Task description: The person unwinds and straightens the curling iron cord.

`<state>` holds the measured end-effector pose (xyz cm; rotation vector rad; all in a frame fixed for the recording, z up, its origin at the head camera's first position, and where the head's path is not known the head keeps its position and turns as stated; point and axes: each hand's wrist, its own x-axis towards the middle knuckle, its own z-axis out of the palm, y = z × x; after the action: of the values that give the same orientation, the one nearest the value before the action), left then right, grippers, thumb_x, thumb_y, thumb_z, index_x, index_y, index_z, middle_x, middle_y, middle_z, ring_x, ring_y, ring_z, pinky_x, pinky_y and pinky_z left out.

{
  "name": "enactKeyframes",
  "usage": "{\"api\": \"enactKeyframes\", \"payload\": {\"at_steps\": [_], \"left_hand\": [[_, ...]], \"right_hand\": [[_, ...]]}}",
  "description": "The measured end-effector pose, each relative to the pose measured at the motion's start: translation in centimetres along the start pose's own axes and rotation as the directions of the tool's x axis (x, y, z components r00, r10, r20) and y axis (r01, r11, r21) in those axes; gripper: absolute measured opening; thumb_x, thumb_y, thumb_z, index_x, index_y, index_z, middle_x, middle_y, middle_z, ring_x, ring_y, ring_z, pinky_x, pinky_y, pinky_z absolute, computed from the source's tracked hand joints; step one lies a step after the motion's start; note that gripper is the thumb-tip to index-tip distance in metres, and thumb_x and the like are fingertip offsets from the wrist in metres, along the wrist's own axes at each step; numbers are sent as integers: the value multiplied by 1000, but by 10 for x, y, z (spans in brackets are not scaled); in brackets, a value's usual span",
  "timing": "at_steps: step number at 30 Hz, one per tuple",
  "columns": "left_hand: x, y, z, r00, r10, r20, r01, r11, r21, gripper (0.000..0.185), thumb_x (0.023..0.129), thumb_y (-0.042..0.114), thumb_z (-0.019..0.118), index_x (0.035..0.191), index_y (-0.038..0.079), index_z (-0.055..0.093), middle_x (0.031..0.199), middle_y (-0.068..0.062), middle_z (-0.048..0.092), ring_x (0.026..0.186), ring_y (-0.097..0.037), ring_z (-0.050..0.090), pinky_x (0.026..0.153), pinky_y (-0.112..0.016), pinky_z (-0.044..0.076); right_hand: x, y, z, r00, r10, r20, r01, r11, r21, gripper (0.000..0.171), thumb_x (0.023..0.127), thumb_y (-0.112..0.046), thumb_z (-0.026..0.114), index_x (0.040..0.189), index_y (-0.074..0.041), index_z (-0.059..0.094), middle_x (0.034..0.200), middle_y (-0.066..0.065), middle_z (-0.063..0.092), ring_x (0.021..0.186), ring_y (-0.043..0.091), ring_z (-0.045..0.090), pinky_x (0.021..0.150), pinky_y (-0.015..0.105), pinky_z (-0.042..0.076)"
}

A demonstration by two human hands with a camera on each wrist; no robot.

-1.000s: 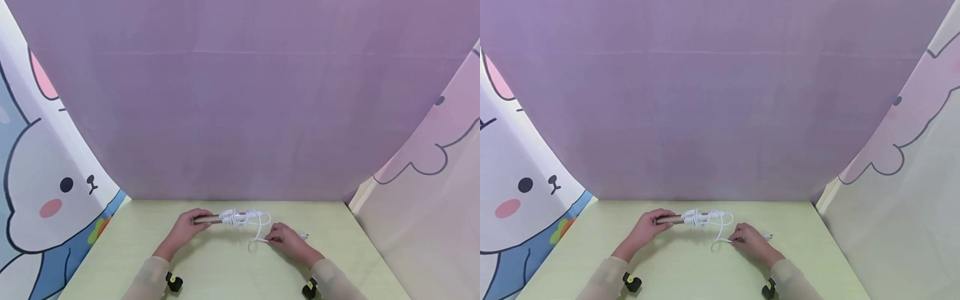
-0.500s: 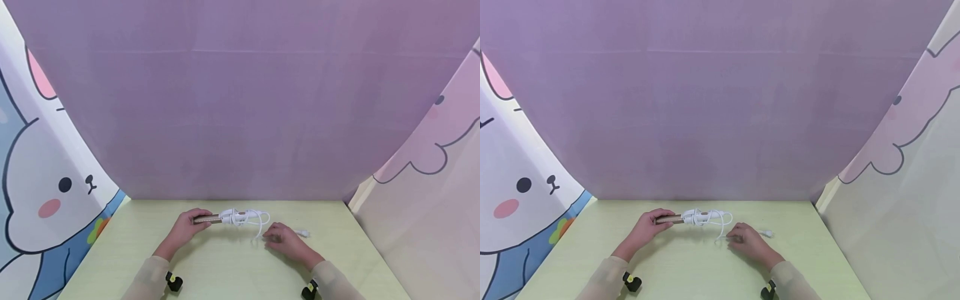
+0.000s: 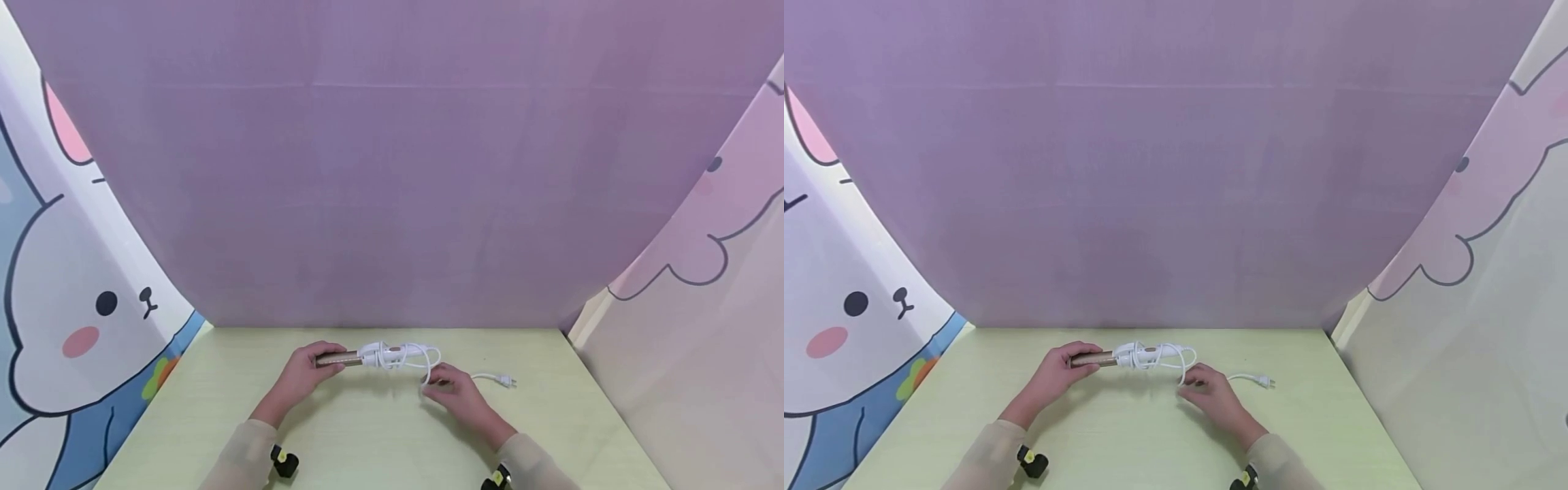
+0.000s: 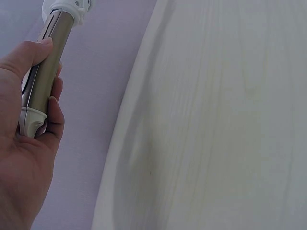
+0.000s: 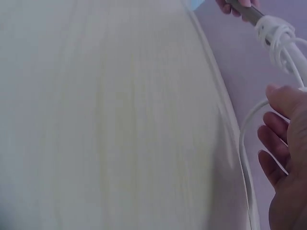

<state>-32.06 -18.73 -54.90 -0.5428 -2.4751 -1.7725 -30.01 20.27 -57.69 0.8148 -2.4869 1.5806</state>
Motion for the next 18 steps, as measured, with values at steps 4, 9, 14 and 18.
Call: {"api": "enactKeyframes", "payload": {"at_steps": [4, 9, 14, 18], "left_hand": [[0, -1, 0, 1000, 1, -5, -1, 1000, 4, 28, 97, 17, 88, 125, 17, 81, 124, -14, 76, 98, -30, 67, 75, -29, 57], [-2, -1, 1, 1000, -1, -17, 1, 1000, 11, 29, 97, 18, 88, 126, 15, 81, 125, -17, 75, 101, -30, 68, 76, -29, 57], [-3, 0, 1, 1000, 5, -15, -4, 999, 35, 28, 98, 18, 88, 125, 15, 81, 124, -12, 76, 102, -26, 69, 78, -29, 58], [-3, 0, 1, 1000, 11, 4, -11, 999, 37, 27, 99, 15, 86, 126, 15, 81, 126, -16, 75, 105, -30, 70, 79, -29, 59]], "right_hand": [[-2, -5, 3, 998, 63, 21, -65, 996, 65, 6, 103, -9, 79, 107, -5, 79, 118, 12, 79, 111, 19, 72, 102, 34, 56], [-7, -13, 3, 1000, 30, 8, -30, 994, 102, 5, 108, -9, 72, 108, -7, 77, 105, 8, 83, 103, 23, 77, 94, 31, 60], [-7, -24, -3, 997, -41, -65, 44, 998, 48, 10, 107, -4, 72, 109, -12, 77, 91, 5, 77, 84, 22, 74, 77, 32, 62], [-2, -26, -12, 984, -109, -143, 104, 994, -41, 20, 105, 1, 73, 108, -17, 79, 83, 0, 71, 73, 10, 63, 64, 28, 56]]}}
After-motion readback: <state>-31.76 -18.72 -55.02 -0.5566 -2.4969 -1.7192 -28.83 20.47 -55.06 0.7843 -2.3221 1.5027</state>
